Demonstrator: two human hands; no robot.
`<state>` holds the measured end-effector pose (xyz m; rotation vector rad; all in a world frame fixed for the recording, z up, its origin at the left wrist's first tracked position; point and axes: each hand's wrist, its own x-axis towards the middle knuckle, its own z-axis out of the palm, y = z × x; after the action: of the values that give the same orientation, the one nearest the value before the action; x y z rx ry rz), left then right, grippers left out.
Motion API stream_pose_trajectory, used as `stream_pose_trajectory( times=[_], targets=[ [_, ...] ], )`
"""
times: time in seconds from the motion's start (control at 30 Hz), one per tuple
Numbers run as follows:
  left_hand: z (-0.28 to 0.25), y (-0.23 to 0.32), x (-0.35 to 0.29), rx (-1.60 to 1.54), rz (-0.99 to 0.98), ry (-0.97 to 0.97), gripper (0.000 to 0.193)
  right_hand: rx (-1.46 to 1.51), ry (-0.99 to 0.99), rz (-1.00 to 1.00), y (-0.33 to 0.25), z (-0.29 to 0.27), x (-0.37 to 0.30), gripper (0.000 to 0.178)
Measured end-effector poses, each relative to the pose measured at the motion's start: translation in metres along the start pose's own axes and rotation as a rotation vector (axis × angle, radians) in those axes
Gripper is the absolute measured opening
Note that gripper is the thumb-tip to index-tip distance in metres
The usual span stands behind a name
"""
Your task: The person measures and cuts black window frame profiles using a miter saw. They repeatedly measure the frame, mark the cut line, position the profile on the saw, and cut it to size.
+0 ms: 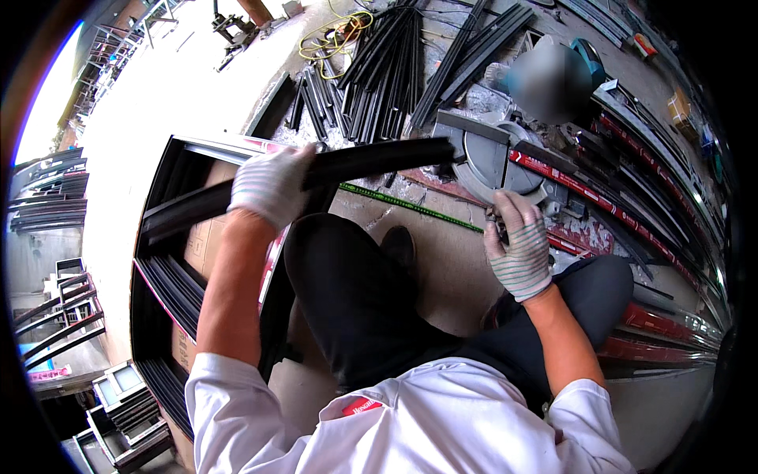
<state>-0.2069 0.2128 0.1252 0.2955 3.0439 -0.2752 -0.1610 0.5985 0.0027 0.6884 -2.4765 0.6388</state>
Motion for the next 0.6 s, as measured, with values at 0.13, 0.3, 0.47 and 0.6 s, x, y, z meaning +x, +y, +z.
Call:
stream_pose_trajectory(
  times=[0.13,0.3,0.47,0.6],
  targets=[
    [-0.01,0.053,0.041,0.043,0.224,-0.083,0.043,-0.094,0.056,-0.04,-0.003,-0.002,0.012,0.075],
    [-0.008,0.11,0.066,0.044,0.493,-0.118,0.03,-0.109,-0.211,0.081,0.017,0.011,-0.011,0.083],
    [-0.009,0.137,0.09,0.076,0.578,-0.215,0.022,0.057,-0.449,0.413,0.025,0.019,-0.03,0.066],
    [0.005,0.139,0.091,0.057,0.547,-0.037,0.021,0.07,-0.539,0.583,0.022,0.029,-0.026,0.047]
  ],
)
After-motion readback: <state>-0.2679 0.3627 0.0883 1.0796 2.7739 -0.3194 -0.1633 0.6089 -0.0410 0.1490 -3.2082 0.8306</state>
